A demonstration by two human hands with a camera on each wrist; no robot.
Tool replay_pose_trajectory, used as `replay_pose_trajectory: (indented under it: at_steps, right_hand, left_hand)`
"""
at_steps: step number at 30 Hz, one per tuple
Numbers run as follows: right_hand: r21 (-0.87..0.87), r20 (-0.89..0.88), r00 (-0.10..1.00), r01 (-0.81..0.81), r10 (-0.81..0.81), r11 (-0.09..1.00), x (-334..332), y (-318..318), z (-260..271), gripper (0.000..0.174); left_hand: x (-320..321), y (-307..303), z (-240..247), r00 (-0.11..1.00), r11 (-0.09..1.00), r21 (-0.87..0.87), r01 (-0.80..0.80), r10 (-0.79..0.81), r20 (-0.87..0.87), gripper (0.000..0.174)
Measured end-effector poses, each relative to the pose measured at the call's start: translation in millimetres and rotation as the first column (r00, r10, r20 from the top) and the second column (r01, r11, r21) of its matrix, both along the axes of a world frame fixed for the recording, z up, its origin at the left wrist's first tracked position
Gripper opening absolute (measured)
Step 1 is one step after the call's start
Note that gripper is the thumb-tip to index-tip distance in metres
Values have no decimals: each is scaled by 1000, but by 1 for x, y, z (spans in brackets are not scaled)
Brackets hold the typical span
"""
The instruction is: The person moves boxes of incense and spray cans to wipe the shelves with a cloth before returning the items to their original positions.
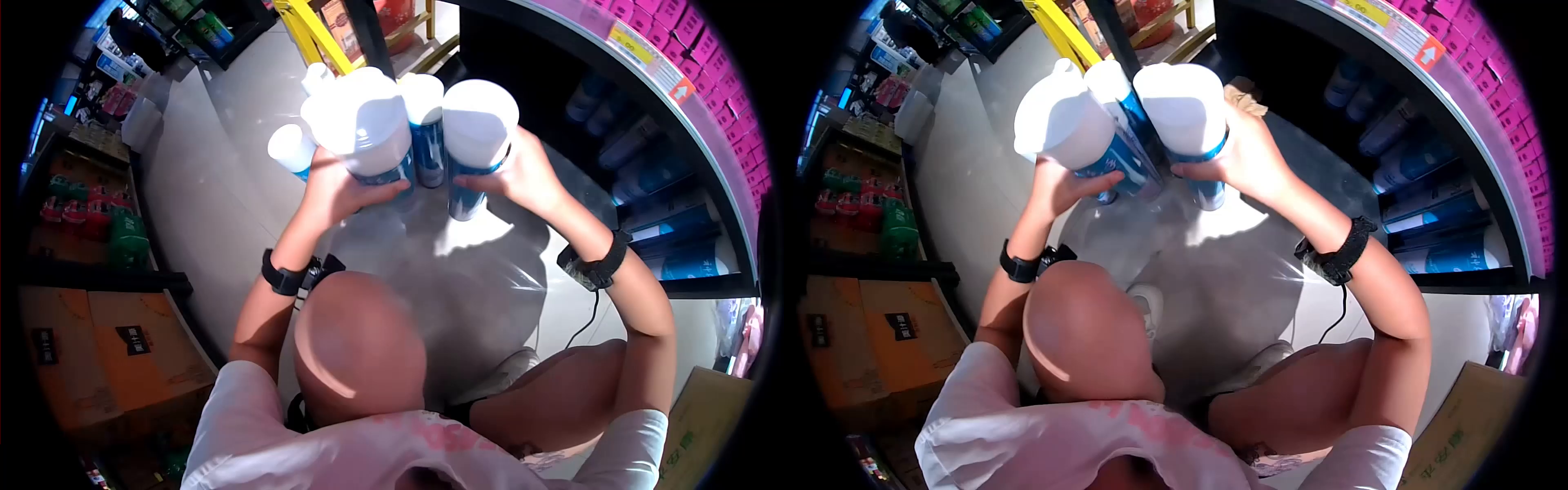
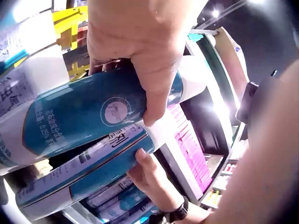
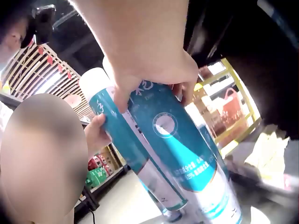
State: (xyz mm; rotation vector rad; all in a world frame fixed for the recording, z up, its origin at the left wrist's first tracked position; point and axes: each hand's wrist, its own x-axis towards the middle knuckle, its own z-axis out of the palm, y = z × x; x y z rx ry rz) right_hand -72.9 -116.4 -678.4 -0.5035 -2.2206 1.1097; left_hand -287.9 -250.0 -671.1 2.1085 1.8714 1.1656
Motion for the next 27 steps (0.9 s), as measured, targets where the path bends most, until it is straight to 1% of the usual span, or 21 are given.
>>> replay_pose_trajectory:
  at_steps: [1,2,3,4,5,6,7,9,10,11,13,15,16,18,20,22,23,24,26,27]
  right_hand:
    - [-81,6,1000,-24,25,996,-4,-4,-6,67]
    - [-90,31,999,-5,8,996,-8,-7,-11,66]
    - [-92,58,998,16,-11,996,-15,-8,-20,66]
    - [-91,55,998,16,-11,996,-23,-6,-30,66]
    - [-21,39,999,39,-38,999,-30,-2,-42,65]
    - [50,22,998,62,-63,997,-36,0,-50,65]
    - [52,25,998,60,-61,997,-41,1,-56,65]
    - [-7,27,997,74,-74,997,-55,0,-62,66]
    - [-65,47,997,65,-62,996,-61,-1,-66,67]
    - [-59,50,997,61,-58,996,-66,-2,-68,67]
    - [15,-26,995,101,-100,995,-74,-4,-74,66]
    - [31,17,995,99,-99,995,-81,-4,-77,66]
    - [7,35,993,108,-109,994,-82,-4,-78,66]
    - [-8,57,992,111,-110,994,-86,-7,-80,67]
    - [-69,-39,986,157,-160,985,-89,-7,-85,67]
    - [-93,-17,987,158,-160,983,-89,-4,-93,67]
    - [-121,4,987,162,-163,979,-88,-4,-95,67]
    - [-121,8,987,163,-163,979,-88,-4,-97,67]
    - [-85,-8,970,243,-244,966,-88,-6,-102,68]
    - [-87,-3,969,246,-247,965,-88,-6,-103,68]
  left_hand:
    - [-6,-8,-9,984,994,-101,-31,48,174,65]
    - [-10,-14,-16,967,985,-130,-116,142,213,65]
    - [-13,-21,-19,968,985,-129,-117,142,206,65]
    - [-14,-28,-22,944,982,-149,-113,153,292,64]
    - [-15,-33,-26,911,980,-170,-107,166,379,63]
    - [-17,-37,-30,885,978,-177,-109,177,431,58]
    - [-19,-40,-36,883,978,-176,-111,178,434,58]
    - [-25,-46,-45,814,978,-187,-89,179,552,54]
    - [-25,-47,-49,793,985,-147,-92,162,588,50]
    - [-27,-46,-54,789,985,-141,-96,162,592,50]
    - [-30,-45,-68,779,983,-110,-149,186,599,48]
    - [-30,-40,-78,751,980,-93,-178,196,631,48]
    - [-28,-38,-83,727,976,-81,-204,206,655,48]
    - [-31,-33,-99,722,971,-70,-230,219,656,49]
    - [-34,-28,-109,724,966,-55,-252,227,652,51]
    - [-35,-24,-115,761,944,-76,-320,304,573,53]
    - [-34,-23,-118,760,944,-81,-320,307,573,53]
    - [-33,-22,-121,743,937,-70,-342,315,591,54]
    - [-31,-19,-127,722,930,-63,-363,324,612,54]
    - [-31,-19,-129,697,919,-83,-386,349,626,54]
